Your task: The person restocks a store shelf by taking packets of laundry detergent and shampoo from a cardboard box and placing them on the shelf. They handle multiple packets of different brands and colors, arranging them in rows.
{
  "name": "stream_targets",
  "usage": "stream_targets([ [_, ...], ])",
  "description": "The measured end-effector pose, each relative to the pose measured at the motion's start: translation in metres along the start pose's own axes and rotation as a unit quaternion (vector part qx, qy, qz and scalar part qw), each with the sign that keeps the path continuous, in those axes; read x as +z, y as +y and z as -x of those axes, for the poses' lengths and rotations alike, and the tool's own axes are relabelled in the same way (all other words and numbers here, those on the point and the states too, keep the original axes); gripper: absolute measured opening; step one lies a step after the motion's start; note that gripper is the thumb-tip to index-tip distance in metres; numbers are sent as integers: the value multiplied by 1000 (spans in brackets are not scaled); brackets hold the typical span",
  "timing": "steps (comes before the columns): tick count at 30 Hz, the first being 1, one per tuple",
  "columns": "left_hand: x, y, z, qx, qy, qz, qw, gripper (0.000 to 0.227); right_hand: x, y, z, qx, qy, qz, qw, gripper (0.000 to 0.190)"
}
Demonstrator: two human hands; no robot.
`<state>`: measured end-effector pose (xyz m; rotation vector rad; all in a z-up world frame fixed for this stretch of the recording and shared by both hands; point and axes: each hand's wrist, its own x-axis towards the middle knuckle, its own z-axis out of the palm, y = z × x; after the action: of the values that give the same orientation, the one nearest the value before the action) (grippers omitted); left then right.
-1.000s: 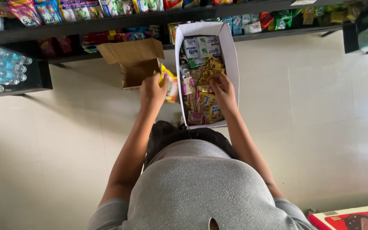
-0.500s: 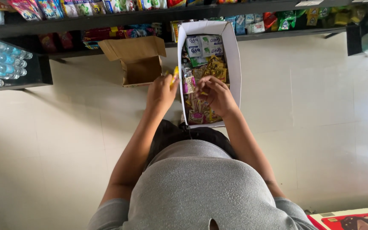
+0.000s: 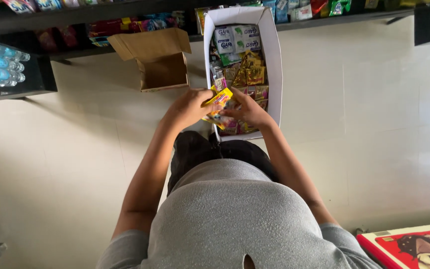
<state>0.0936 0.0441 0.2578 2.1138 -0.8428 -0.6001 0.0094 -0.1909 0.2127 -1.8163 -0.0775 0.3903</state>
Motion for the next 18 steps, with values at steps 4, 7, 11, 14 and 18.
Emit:
stream_targets([
  [4, 24, -32, -6, -36, -28, 132, 990, 46, 8, 16, 2, 44, 27, -176, 983, 77],
  [7, 42, -33, -4, -80, 54, 456, 885, 67, 21, 6, 1, 112, 193, -263, 939, 79],
  [11, 77, -30, -3, -117, 80, 795, 590, 96, 36, -10, 1, 70, 170, -378, 907, 67],
  [14, 86, -24, -2, -121, 54, 816, 562, 93, 54, 30, -5, 39, 200, -125, 971, 63],
  [18, 107, -51, -5, -240, 54, 717, 652, 65, 67, 38, -8, -120, 209, 301, 923, 75],
])
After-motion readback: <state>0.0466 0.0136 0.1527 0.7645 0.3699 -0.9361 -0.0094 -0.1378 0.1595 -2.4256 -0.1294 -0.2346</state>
